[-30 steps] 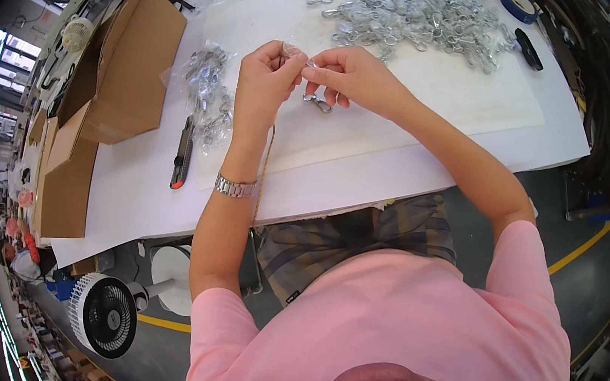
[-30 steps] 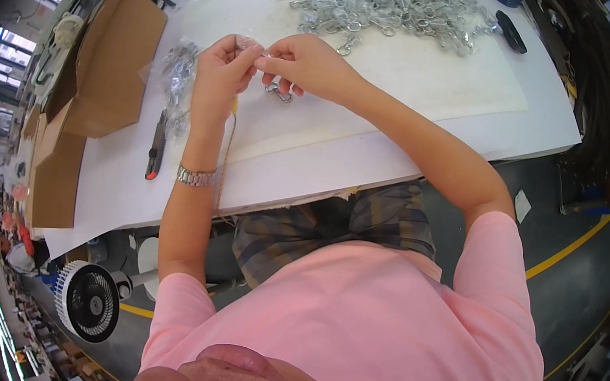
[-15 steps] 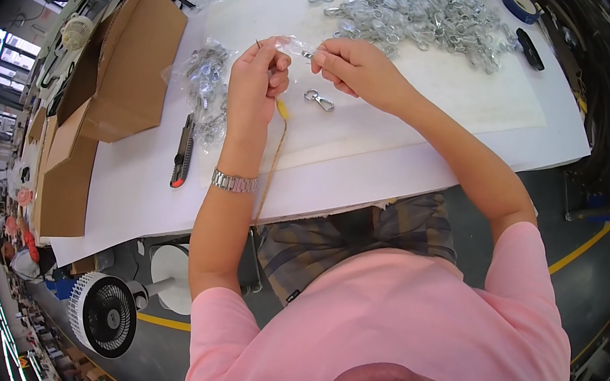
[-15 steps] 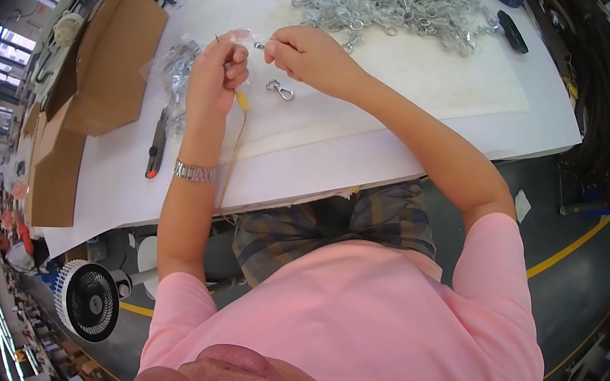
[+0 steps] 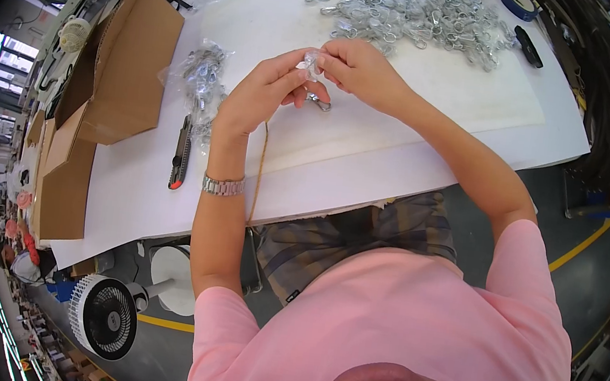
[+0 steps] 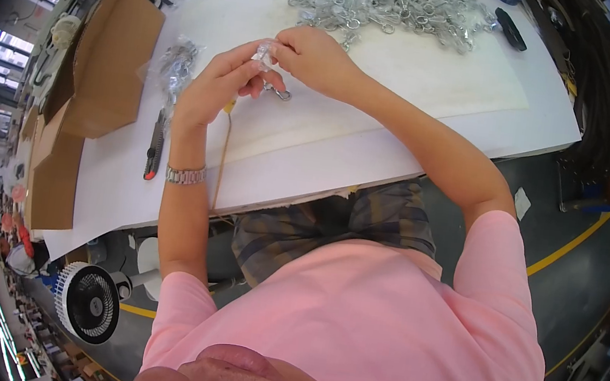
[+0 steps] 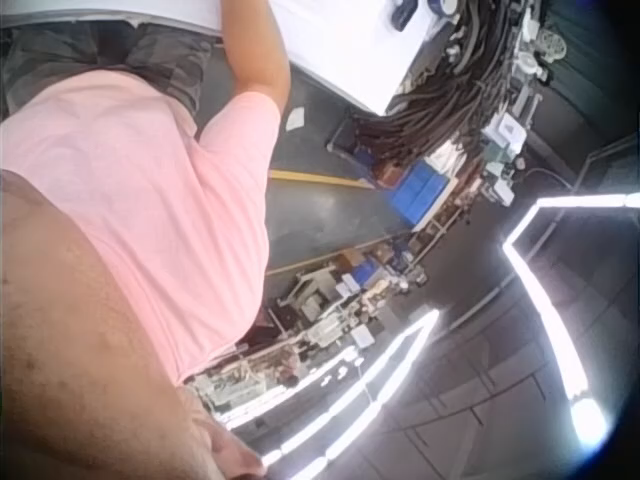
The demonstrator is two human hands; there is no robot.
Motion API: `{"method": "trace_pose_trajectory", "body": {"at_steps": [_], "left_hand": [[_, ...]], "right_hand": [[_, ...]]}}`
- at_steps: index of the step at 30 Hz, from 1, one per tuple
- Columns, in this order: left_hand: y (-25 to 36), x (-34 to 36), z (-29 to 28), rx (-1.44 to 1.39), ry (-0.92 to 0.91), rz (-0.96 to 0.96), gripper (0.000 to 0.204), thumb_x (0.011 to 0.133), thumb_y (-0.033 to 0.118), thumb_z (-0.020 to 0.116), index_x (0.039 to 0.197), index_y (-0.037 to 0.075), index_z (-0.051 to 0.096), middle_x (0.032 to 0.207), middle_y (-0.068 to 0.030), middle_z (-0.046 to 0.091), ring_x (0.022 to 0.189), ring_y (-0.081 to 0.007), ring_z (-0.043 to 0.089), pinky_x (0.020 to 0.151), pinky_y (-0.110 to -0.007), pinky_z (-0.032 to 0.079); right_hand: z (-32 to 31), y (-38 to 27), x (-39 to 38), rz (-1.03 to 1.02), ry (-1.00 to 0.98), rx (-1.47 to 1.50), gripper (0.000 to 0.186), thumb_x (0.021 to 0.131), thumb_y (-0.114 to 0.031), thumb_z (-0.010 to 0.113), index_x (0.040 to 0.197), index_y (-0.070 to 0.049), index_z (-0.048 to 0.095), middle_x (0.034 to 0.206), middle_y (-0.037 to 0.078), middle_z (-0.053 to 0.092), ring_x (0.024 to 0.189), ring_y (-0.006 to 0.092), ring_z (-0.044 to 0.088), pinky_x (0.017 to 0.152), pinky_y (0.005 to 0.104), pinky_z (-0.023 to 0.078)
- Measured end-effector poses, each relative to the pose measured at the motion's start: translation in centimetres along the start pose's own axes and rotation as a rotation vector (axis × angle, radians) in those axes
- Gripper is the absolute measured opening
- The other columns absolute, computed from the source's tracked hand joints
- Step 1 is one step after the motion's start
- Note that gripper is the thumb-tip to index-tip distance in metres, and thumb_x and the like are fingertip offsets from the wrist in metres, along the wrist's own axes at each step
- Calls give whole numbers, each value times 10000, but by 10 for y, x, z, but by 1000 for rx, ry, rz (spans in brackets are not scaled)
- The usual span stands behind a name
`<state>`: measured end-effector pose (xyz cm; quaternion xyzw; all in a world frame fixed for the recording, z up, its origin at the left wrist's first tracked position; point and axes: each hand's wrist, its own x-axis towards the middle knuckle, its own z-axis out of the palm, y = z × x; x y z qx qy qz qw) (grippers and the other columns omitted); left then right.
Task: Inspecting and testing the spring mechanism of metal swivel clasps using a small pin tool.
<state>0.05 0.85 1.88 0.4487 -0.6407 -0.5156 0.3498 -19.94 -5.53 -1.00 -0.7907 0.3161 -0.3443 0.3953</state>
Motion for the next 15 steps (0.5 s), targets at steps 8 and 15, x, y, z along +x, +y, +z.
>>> {"method": "trace_pose_trajectory", "body": {"at_steps": [8, 15], "left_hand": [[-9, 8, 17, 157, 285, 4, 293, 1035, 96, 479, 1230, 14, 681, 771, -52, 691, 592, -56, 466, 559, -235, 387], [-15, 17, 23, 362, 502, 119, 253, 1015, 105, 497, 1096, 17, 720, 717, -24, 659, 582, -58, 487, 545, -260, 394]], "right_hand": [[7, -2, -3, 121, -20, 133, 294, 1005, -223, 569, 818, -5, 628, 675, 75, 602, 628, 161, 578, 611, 332, 466], [-7, 12, 3, 331, -123, 948, 195, 1065, -184, 553, 1090, 6, 586, 847, -5, 602, 642, 48, 492, 565, 203, 407]]}}
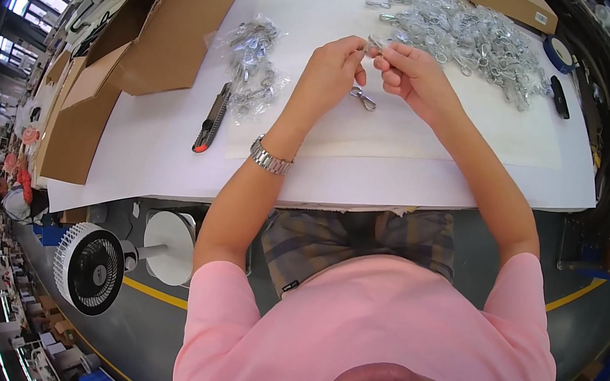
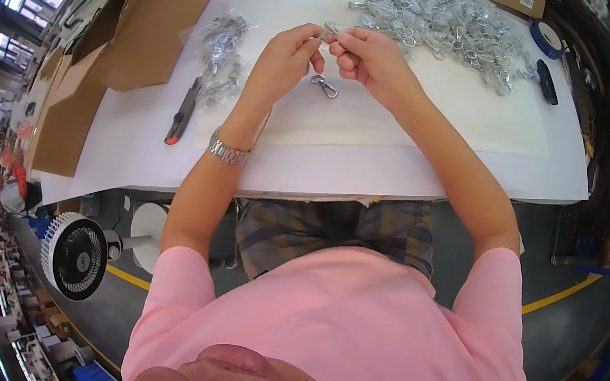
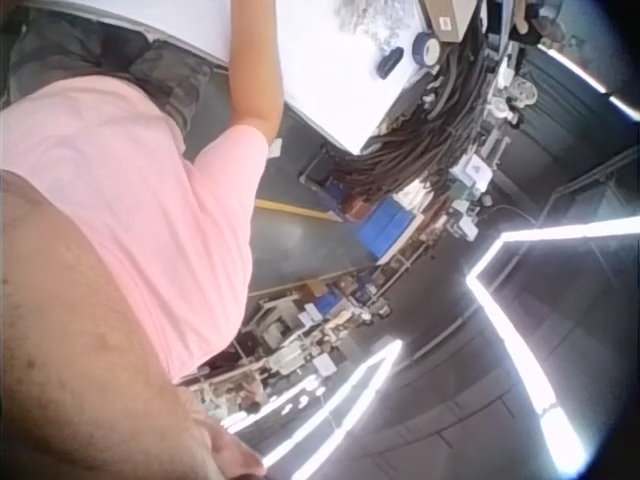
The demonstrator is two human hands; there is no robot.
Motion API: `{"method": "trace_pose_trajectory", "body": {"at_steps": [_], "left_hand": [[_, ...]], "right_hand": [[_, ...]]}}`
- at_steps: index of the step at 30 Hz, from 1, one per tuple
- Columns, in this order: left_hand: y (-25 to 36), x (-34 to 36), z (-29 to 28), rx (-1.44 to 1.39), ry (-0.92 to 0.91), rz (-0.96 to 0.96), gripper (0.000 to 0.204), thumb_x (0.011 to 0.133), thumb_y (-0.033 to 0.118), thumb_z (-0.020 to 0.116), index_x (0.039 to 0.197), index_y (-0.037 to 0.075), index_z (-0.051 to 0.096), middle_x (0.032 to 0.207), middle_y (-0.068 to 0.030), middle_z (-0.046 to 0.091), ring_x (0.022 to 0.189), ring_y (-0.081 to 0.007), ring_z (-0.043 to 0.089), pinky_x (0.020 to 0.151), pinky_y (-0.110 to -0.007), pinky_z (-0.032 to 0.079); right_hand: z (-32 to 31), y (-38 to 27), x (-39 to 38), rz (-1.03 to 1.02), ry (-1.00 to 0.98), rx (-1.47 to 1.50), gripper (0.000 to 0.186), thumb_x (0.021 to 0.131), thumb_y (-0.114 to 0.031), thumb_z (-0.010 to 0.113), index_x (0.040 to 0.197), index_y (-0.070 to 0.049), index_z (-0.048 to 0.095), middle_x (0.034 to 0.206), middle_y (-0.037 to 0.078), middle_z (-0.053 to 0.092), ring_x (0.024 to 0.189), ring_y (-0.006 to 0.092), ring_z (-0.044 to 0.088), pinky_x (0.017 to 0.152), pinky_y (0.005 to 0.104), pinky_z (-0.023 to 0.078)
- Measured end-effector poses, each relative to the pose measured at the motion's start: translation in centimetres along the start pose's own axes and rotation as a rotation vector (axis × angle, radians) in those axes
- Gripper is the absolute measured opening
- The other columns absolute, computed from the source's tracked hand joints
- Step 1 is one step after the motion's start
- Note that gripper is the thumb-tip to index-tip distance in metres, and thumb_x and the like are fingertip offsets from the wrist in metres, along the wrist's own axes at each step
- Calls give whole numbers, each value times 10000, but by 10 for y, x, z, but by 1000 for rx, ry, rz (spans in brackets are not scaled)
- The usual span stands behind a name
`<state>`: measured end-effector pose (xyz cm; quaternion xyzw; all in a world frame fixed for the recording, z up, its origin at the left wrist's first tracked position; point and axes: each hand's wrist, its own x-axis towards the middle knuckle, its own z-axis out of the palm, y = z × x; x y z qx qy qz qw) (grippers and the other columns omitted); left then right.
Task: Inspecting and testing the spring mechanism of metal swivel clasps using a small pin tool.
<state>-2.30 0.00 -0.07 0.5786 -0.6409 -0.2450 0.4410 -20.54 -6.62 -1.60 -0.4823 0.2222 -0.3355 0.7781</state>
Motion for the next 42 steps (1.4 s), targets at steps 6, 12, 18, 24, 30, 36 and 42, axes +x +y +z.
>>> {"method": "trace_pose_trajectory", "body": {"at_steps": [6, 12, 18, 24, 30, 36, 42], "left_hand": [[-7, -9, -54, -10, 96, -130, 203, 968, 137, 591, 995, 10, 747, 707, -33, 661, 592, -64, 514, 560, -258, 399], [-22, -66, -115, 679, 104, -28, 254, 892, 150, 706, 1114, 28, 721, 945, -109, 726, 860, -236, 698, 728, -367, 518], [-56, -84, -104, 886, 158, -45, 273, 851, 110, 741, 1109, 25, 710, 1037, -178, 714, 877, -341, 679, 793, -426, 532], [-37, -52, -80, 687, 247, -15, 184, 893, 131, 720, 1019, -3, 719, 905, -132, 701, 740, -242, 634, 699, -356, 499], [-3, -22, -53, 306, 42, -142, 155, 900, 122, 742, 991, -3, 738, 820, -10, 707, 577, -31, 480, 529, -241, 374], [5, 2, -33, -24, -254, -215, 189, 932, 139, 726, 1044, -13, 733, 816, -13, 705, 528, 5, 403, 458, -197, 252], [-10, 14, -27, -274, -185, -300, 191, 976, 162, 689, 1023, -23, 704, 803, -38, 694, 490, 0, 377, 436, -184, 234]], "right_hand": [[-8, -18, 10, 84, 219, 796, 318, 1035, -83, 573, 1273, 115, 500, 1208, 199, 640, 756, 117, 605, 732, 270, 581], [11, 0, -7, -116, -12, -527, 369, 994, -196, 656, 1300, -10, 568, 1173, 100, 696, 783, 158, 676, 710, 341, 552], [17, 48, -9, -590, -153, -1333, 355, 888, -179, 741, 1211, -58, 656, 1057, 79, 688, 889, 261, 662, 809, 387, 540], [24, 57, -5, -475, -166, -1078, 370, 923, -193, 729, 1247, -33, 646, 1083, 107, 704, 928, 223, 671, 846, 363, 546], [22, 27, -1, -164, 94, -529, 348, 975, -292, 705, 1126, 21, 684, 984, 110, 732, 848, 134, 695, 702, 290, 557], [6, 23, 7, -261, 70, -506, 226, 989, -211, 674, 1007, 13, 701, 773, 38, 699, 686, 93, 648, 613, 246, 522], [-4, 20, 11, -304, 185, -460, 178, 987, -162, 658, 932, 4, 692, 718, 6, 654, 621, 68, 579, 569, 236, 471]]}}
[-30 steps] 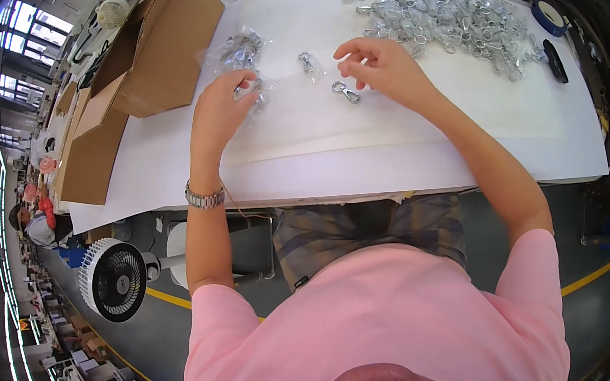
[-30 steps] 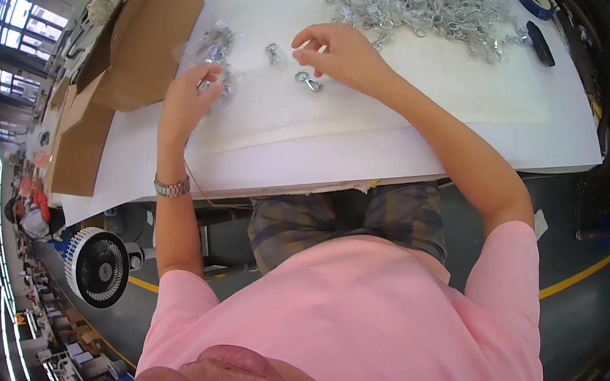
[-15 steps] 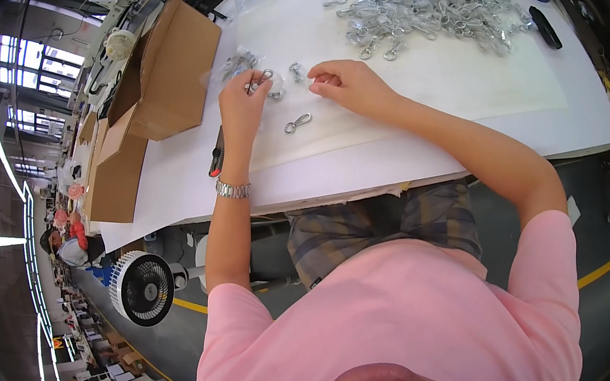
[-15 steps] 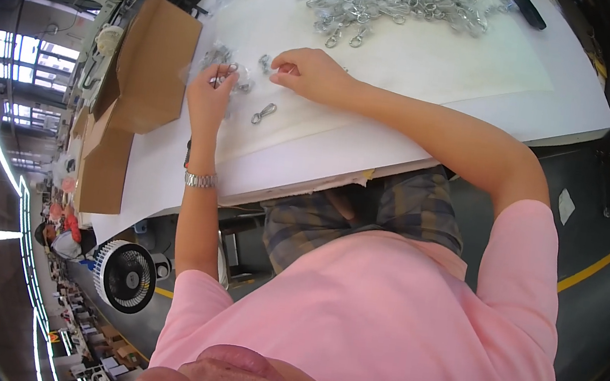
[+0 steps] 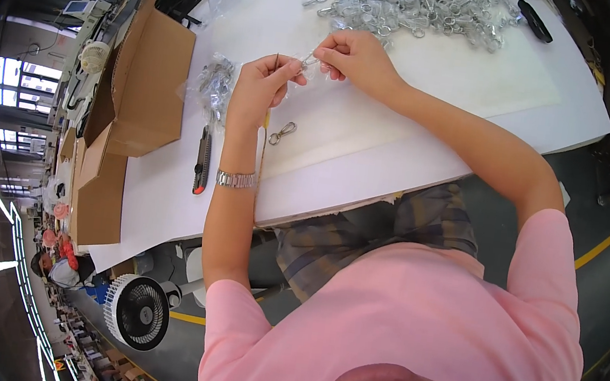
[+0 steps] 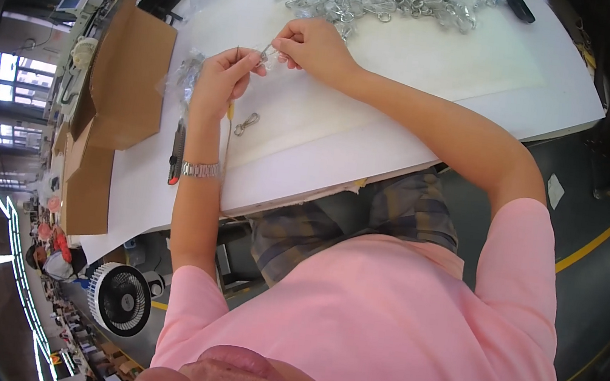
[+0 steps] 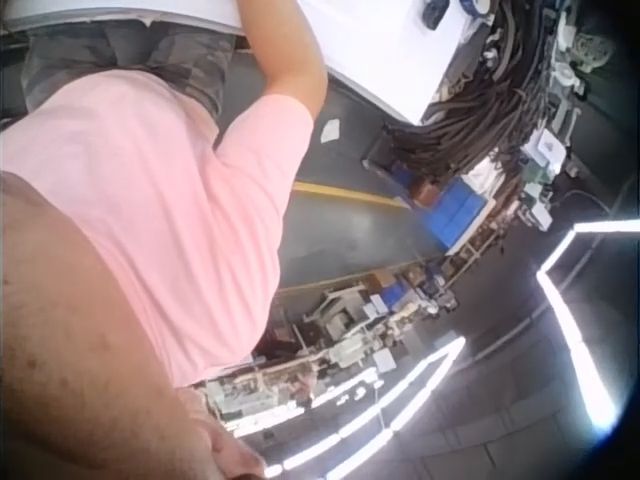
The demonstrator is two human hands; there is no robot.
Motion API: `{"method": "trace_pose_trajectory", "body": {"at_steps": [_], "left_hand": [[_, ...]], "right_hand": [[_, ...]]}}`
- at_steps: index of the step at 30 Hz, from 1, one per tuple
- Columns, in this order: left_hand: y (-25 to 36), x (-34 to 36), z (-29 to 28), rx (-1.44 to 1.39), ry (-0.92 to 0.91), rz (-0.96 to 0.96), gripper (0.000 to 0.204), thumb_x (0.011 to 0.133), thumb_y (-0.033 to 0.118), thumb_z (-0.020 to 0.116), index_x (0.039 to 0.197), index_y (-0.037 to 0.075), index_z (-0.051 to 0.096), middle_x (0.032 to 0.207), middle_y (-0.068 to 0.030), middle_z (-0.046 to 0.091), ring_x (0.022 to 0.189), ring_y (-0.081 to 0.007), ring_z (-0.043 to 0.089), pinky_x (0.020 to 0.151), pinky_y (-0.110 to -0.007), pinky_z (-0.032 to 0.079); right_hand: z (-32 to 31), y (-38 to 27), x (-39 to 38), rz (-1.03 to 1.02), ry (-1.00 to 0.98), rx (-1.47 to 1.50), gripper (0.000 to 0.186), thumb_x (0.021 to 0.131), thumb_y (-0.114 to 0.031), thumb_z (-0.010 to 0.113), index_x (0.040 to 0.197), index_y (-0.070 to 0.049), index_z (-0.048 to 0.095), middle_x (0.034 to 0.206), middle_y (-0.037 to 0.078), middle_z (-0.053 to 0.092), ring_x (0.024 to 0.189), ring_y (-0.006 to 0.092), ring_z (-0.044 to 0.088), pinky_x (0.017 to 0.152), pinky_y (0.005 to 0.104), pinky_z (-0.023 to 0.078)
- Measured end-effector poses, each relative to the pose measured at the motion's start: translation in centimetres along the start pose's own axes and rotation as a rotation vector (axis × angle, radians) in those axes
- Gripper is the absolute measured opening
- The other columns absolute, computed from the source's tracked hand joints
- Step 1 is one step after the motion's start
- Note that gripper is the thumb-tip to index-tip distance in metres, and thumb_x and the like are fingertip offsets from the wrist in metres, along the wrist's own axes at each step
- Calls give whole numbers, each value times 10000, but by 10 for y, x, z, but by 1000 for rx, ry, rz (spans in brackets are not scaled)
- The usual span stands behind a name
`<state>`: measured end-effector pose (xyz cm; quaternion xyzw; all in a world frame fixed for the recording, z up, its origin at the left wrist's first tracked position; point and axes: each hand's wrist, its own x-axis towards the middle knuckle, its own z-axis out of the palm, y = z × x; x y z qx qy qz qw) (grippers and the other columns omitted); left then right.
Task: Inspecting and testing the spring mechanism of metal swivel clasps using a small pin tool.
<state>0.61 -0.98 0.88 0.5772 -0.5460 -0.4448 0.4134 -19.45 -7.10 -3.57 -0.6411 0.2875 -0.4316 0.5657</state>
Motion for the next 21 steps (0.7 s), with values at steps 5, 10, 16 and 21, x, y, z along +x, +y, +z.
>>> {"method": "trace_pose_trajectory", "body": {"at_steps": [5, 10, 16, 21], "left_hand": [[-12, -2, -1, -98, 16, 6, 184, 987, 180, 678, 939, 3, 696, 761, -20, 667, 483, 0, 367, 430, -190, 222], [-8, -5, 3, 26, 92, 71, 221, 962, 212, 707, 839, 29, 715, 661, 28, 620, 534, -8, 379, 484, -207, 268], [0, -9, 7, 74, 80, 120, 233, 965, 216, 700, 822, 33, 697, 649, 31, 606, 551, -9, 384, 496, -213, 274], [-2, -14, -1, 161, -18, 103, 250, 999, 232, 669, 838, 42, 674, 679, 33, 577, 531, 3, 361, 476, -193, 227]], "right_hand": [[-3, -7, -1, 23, 27, -96, 200, 990, -201, 659, 929, -13, 690, 728, -1, 656, 610, 66, 561, 567, 227, 462], [-5, -8, 5, 106, -41, -39, 212, 990, -240, 668, 960, -33, 703, 759, -6, 666, 624, 64, 571, 578, 225, 470], [-5, -13, -1, 108, -156, -40, 284, 943, -306, 727, 957, -22, 735, 703, 1, 644, 594, 95, 597, 586, 243, 511], [-22, -35, 4, 264, -382, -287, 338, 969, -342, 710, 882, -17, 743, 663, 4, 633, 598, 86, 607, 569, 226, 505]]}}
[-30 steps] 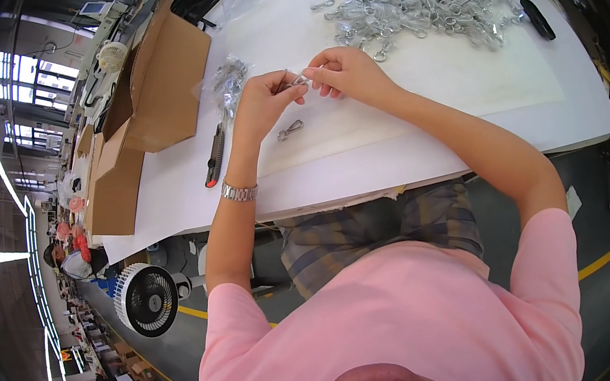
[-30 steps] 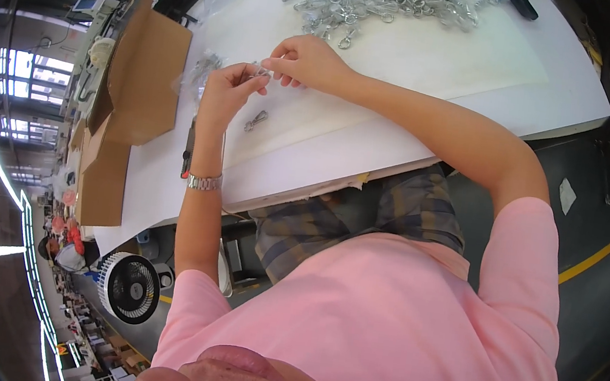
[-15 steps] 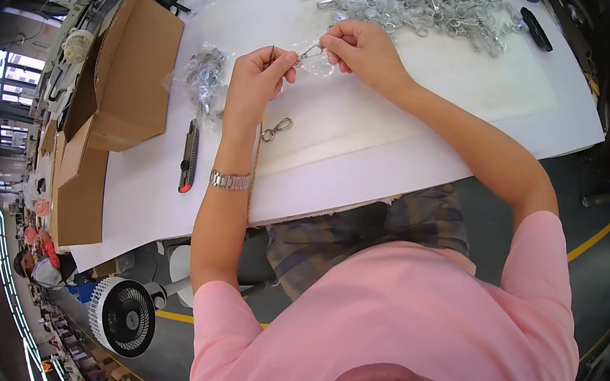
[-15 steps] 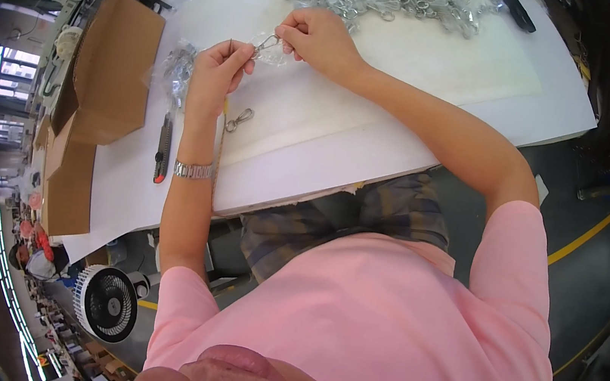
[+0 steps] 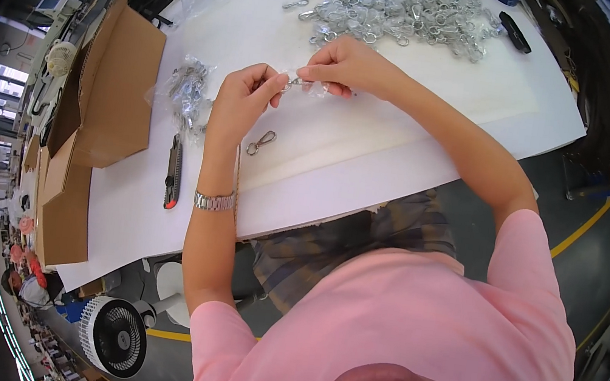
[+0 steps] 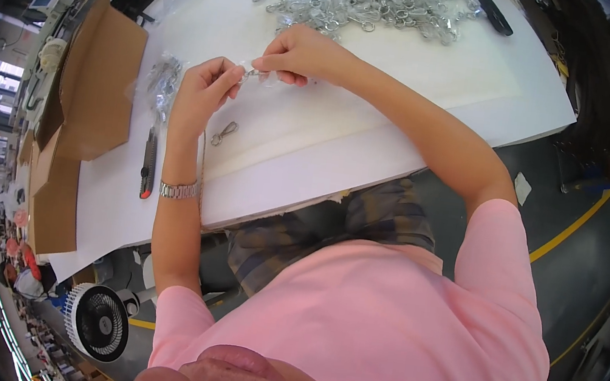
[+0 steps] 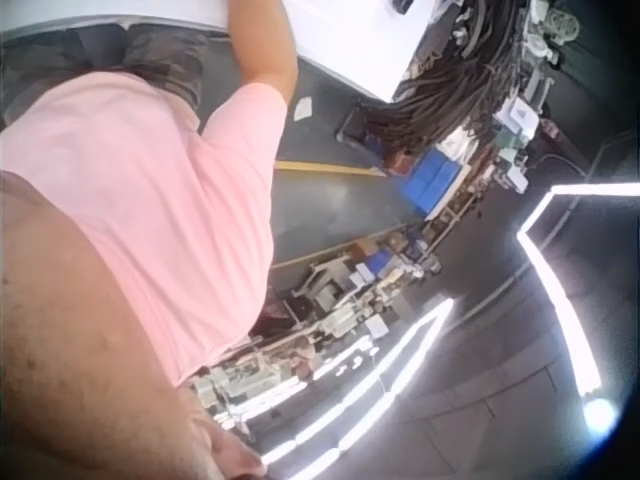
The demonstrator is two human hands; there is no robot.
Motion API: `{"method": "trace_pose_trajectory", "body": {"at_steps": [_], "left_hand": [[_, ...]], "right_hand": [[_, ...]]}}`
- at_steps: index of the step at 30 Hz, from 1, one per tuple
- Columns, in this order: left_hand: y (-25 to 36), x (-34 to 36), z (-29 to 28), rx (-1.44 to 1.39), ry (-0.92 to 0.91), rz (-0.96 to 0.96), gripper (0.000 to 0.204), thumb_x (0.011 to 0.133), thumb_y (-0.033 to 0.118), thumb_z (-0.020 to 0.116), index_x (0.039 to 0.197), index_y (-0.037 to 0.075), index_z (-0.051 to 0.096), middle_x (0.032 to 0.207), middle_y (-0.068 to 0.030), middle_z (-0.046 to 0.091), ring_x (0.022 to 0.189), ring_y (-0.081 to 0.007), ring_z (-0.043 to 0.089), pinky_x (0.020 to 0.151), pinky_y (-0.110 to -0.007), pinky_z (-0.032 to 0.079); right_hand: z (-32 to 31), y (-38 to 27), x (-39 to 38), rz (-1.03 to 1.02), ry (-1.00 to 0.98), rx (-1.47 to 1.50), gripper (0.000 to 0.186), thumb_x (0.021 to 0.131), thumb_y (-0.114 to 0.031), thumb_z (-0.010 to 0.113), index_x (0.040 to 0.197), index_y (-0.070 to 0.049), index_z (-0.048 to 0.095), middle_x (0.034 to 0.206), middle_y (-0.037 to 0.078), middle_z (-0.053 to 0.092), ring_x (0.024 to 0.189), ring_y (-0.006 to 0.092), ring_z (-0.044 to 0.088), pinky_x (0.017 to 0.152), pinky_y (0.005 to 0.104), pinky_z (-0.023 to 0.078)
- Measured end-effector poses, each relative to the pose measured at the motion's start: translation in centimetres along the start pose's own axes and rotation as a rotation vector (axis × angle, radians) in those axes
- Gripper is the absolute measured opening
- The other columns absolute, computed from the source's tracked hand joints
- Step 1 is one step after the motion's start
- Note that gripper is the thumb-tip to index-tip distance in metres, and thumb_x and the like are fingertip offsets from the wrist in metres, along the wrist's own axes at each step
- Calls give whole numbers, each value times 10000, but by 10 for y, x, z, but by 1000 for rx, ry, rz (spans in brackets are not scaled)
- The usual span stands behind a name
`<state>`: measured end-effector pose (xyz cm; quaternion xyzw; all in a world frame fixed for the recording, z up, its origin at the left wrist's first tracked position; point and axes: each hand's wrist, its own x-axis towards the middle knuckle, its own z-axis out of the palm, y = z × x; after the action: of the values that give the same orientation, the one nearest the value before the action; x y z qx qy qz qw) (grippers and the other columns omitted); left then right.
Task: Inspecting and testing the spring mechanism of metal swivel clasps using a small pin tool.
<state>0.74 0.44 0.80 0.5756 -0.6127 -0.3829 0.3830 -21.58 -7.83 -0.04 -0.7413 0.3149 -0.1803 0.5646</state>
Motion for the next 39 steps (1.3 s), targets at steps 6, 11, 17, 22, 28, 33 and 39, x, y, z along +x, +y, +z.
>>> {"method": "trace_pose_trajectory", "body": {"at_steps": [6, 11, 17, 22, 28, 33, 39], "left_hand": [[0, 2, 7, -3, -43, 34, 271, 986, 232, 683, 797, 40, 656, 645, 40, 559, 546, -10, 384, 495, -206, 259], [2, 2, 12, 43, -31, 51, 308, 967, 233, 702, 739, 36, 638, 615, 36, 549, 553, -32, 419, 500, -237, 294], [-3, -3, 20, 385, 167, 202, 233, 950, 152, 690, 792, -7, 627, 611, -32, 540, 535, -84, 428, 507, -287, 348], [0, 1, 30, 212, 274, 366, 70, 956, 79, 661, 965, 10, 667, 726, -42, 646, 570, -68, 469, 537, -263, 386], [3, 2, 22, -150, 234, 88, 192, 1002, 171, 655, 1063, -6, 700, 832, -12, 698, 538, -17, 426, 473, -217, 304], [2, 6, 41, -457, 62, -35, 256, 1006, 207, 670, 1098, -30, 688, 861, -36, 713, 482, -7, 384, 410, -199, 239], [-9, 11, 38, -636, -61, -108, 184, 1005, 189, 660, 1026, 6, 666, 841, -52, 687, 504, -18, 416, 422, -191, 261]], "right_hand": [[7, 11, -1, -55, -126, 251, 323, 973, -303, 666, 958, 8, 753, 869, 120, 762, 696, 160, 724, 665, 274, 603], [3, 13, -1, -35, -157, 311, 318, 987, -300, 657, 996, 8, 734, 926, 136, 764, 771, 176, 739, 726, 297, 607], [5, 6, -2, 45, -179, 343, 312, 977, -307, 677, 1035, -1, 701, 947, 136, 762, 822, 182, 742, 768, 313, 610], [6, 8, -2, 135, -204, 322, 285, 980, -305, 677, 1008, -23, 704, 957, 137, 761, 852, 182, 749, 782, 319, 615], [5, 19, 8, -56, 176, 505, 312, 990, -384, 672, 963, -77, 721, 1023, 64, 746, 975, 134, 699, 870, 305, 568], [17, 19, 11, -19, 207, 469, 389, 1005, -428, 640, 1075, -65, 757, 885, -15, 682, 865, 91, 634, 837, 299, 545], [15, 18, 8, -150, 152, 522, 415, 1020, -393, 607, 1178, -31, 732, 985, 52, 735, 903, 121, 680, 878, 312, 557]]}}
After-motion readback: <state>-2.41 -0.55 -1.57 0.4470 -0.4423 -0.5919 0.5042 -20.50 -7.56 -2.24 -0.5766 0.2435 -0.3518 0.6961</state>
